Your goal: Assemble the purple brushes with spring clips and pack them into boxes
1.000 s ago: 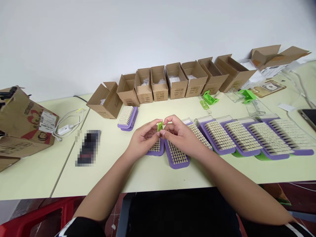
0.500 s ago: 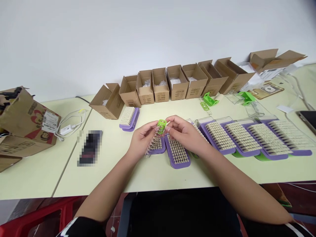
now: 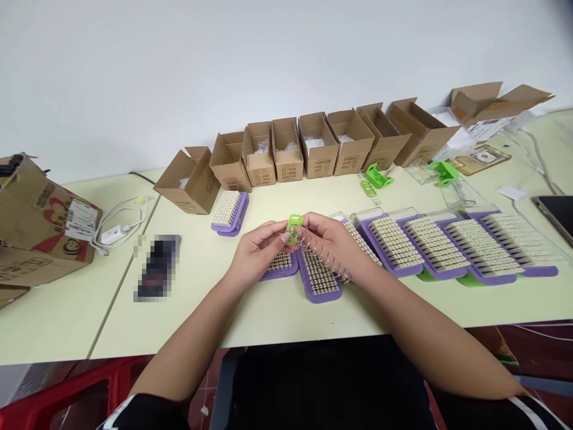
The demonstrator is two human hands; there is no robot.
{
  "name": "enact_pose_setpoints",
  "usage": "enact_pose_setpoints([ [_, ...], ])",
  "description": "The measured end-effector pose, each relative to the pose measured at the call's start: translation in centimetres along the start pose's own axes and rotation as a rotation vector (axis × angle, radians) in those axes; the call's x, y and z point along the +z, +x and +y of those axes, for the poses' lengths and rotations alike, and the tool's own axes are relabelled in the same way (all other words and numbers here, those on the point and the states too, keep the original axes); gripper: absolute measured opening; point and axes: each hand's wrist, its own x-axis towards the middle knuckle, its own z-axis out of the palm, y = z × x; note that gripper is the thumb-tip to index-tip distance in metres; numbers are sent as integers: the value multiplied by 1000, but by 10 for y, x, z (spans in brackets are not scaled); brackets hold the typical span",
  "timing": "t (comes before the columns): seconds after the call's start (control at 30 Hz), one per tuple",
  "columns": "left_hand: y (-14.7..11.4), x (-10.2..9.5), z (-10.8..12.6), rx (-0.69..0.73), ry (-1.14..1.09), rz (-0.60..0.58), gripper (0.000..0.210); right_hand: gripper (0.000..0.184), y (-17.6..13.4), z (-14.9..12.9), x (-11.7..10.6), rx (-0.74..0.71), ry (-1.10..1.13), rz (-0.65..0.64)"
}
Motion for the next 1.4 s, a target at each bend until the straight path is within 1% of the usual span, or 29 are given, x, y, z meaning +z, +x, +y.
enact_pose_setpoints([
  [0.1, 1, 0, -2, 10, -40, -27, 32, 40, 0, 1, -2, 11, 27, -12],
  [0.23, 1, -1, -2, 6, -73, -47, 31, 38, 0, 2, -4, 18, 67, -52],
  [0.4, -1, -2, 2, 2, -56, -64, 30, 36, 0, 3, -5, 19, 124, -77],
  [0.5, -1, -2, 2, 12, -40, -55, 29, 37, 0, 1, -5, 12, 123, -94],
  [0.6, 0, 0, -2, 73, -28, -28, 26, 34, 0, -1, -5, 15, 47, -83],
  [0.7, 0, 2, -7, 167, 34, 8, 24, 26, -2, -2, -3, -27, -69, -56],
  [0.77, 0, 3, -9, 189, 91, 30, 22, 25, -3, -2, -2, -49, -177, -30],
  [0.9, -3, 4, -8, 135, 206, 40, 21, 24, -4, 0, -1, -73, -342, -2],
  [1.0, -5, 5, -7, 96, 323, 46, 21, 23, -3, 2, -1, -80, -422, 8],
  [1.07, -5, 6, -6, 77, 350, 52, 22, 24, -2, 3, -1, -74, -446, 13],
  [1.13, -5, 7, -6, 65, 329, 57, 23, 22, -2, 2, -1, -69, -413, 11],
  [1.27, -3, 8, -5, 46, 275, 75, 27, 15, -3, 1, 0, -26, -228, -37],
  [1.4, -3, 9, -5, 57, 295, 85, 27, 21, -2, 2, 1, -13, -109, -54],
])
